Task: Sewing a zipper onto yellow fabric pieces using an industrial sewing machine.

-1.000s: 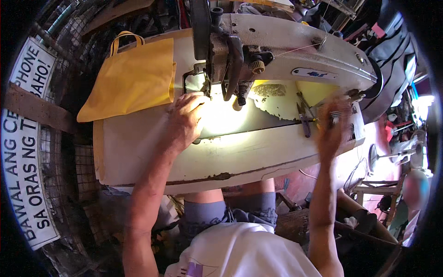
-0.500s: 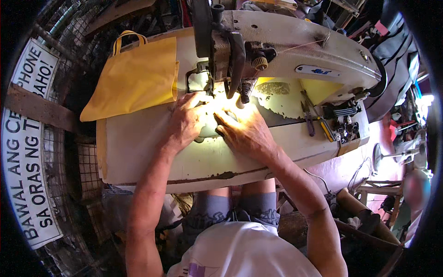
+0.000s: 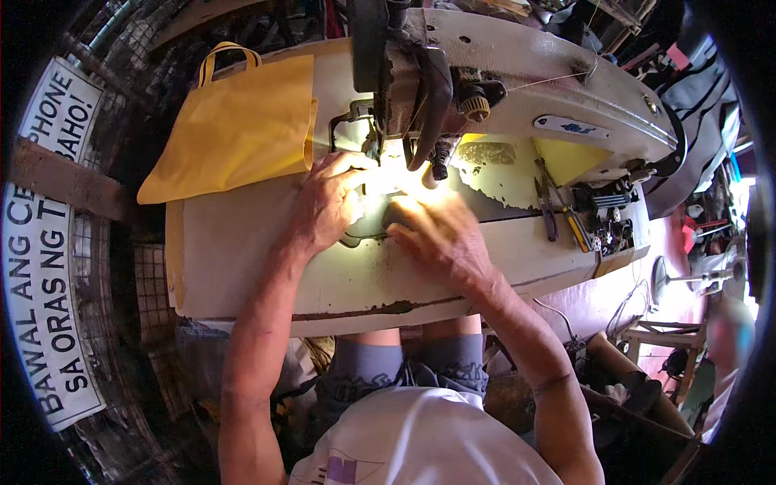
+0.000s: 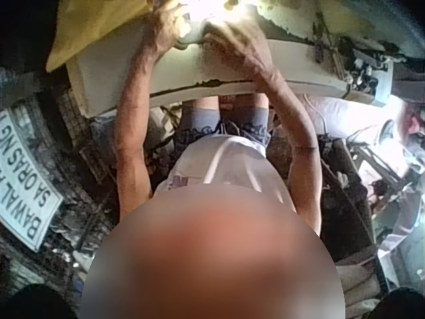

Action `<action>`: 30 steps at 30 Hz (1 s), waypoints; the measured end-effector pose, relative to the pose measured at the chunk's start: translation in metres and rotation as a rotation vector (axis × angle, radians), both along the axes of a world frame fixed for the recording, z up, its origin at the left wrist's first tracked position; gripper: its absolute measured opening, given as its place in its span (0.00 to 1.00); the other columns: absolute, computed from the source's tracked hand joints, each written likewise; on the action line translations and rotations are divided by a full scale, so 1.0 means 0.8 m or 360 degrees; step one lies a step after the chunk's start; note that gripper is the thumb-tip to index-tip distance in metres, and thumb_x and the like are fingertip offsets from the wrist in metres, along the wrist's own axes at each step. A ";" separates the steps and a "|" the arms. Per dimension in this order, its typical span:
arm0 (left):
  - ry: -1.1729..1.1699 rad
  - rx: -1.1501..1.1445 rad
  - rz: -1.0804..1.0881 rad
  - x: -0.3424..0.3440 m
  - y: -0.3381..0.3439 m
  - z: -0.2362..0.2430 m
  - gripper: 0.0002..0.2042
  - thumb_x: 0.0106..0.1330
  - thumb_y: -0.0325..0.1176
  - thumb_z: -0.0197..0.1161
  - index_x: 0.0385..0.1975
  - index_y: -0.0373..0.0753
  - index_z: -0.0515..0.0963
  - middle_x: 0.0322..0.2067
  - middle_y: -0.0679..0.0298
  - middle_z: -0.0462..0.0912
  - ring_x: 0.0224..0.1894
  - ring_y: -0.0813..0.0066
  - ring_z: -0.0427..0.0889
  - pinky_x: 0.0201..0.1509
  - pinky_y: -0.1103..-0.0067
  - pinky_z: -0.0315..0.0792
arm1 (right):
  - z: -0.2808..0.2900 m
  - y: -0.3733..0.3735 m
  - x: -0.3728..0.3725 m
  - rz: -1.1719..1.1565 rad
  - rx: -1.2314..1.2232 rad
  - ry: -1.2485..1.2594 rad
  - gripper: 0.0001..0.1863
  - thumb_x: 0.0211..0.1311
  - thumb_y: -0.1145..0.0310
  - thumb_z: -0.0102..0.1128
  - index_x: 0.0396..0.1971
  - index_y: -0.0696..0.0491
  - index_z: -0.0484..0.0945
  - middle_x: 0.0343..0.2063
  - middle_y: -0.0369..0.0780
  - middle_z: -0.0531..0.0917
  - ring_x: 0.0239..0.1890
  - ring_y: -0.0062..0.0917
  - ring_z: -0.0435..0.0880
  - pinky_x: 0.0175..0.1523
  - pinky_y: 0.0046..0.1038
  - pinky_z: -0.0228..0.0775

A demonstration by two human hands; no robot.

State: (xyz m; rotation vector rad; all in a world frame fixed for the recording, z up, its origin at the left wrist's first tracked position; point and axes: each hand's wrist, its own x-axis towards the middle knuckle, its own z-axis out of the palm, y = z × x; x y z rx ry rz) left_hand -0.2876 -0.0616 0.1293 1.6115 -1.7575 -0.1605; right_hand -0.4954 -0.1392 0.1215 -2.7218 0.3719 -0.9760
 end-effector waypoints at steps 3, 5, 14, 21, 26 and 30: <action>0.0027 0.0024 0.0031 -0.001 0.000 -0.001 0.12 0.60 0.24 0.54 0.41 0.37 0.81 0.46 0.58 0.80 0.54 0.58 0.76 0.61 0.67 0.69 | 0.008 -0.003 0.006 0.0426 0.0086 0.0317 0.25 0.58 0.60 0.67 0.55 0.53 0.77 0.56 0.43 0.79 0.51 0.38 0.80 0.54 0.37 0.73; 0.0001 0.0022 0.0102 -0.006 0.002 -0.001 0.12 0.59 0.23 0.56 0.42 0.37 0.81 0.47 0.57 0.80 0.55 0.58 0.76 0.62 0.67 0.69 | 0.012 -0.002 0.006 0.0404 0.0091 0.0234 0.23 0.61 0.58 0.63 0.53 0.54 0.77 0.53 0.44 0.80 0.50 0.39 0.81 0.54 0.36 0.73; -0.0248 0.0048 -0.0033 -0.011 0.008 0.004 0.14 0.56 0.22 0.60 0.44 0.36 0.80 0.47 0.57 0.77 0.54 0.57 0.75 0.61 0.66 0.70 | 0.015 0.006 0.002 0.0081 0.0197 0.0226 0.22 0.61 0.54 0.63 0.47 0.56 0.77 0.40 0.45 0.82 0.41 0.39 0.81 0.47 0.38 0.71; -0.0309 0.0071 -0.0174 -0.006 0.003 0.007 0.19 0.54 0.20 0.59 0.48 0.37 0.82 0.46 0.55 0.76 0.50 0.57 0.77 0.55 0.69 0.74 | 0.019 0.002 0.008 -0.0032 0.0151 0.0317 0.29 0.60 0.52 0.63 0.54 0.58 0.74 0.44 0.47 0.81 0.47 0.40 0.78 0.54 0.41 0.66; -0.0203 0.0027 -0.0079 -0.011 0.002 0.003 0.15 0.54 0.21 0.59 0.43 0.34 0.80 0.46 0.55 0.76 0.52 0.54 0.75 0.59 0.67 0.71 | 0.014 0.000 0.007 -0.0074 0.0214 0.0423 0.30 0.57 0.52 0.65 0.54 0.57 0.76 0.52 0.46 0.79 0.50 0.41 0.77 0.55 0.40 0.65; -0.0144 0.0008 -0.0065 -0.011 -0.002 -0.001 0.15 0.53 0.21 0.60 0.42 0.34 0.81 0.45 0.55 0.77 0.51 0.54 0.75 0.59 0.66 0.72 | 0.010 -0.004 0.009 -0.0078 0.0093 0.0308 0.29 0.58 0.51 0.64 0.54 0.56 0.77 0.52 0.45 0.80 0.50 0.39 0.77 0.55 0.40 0.64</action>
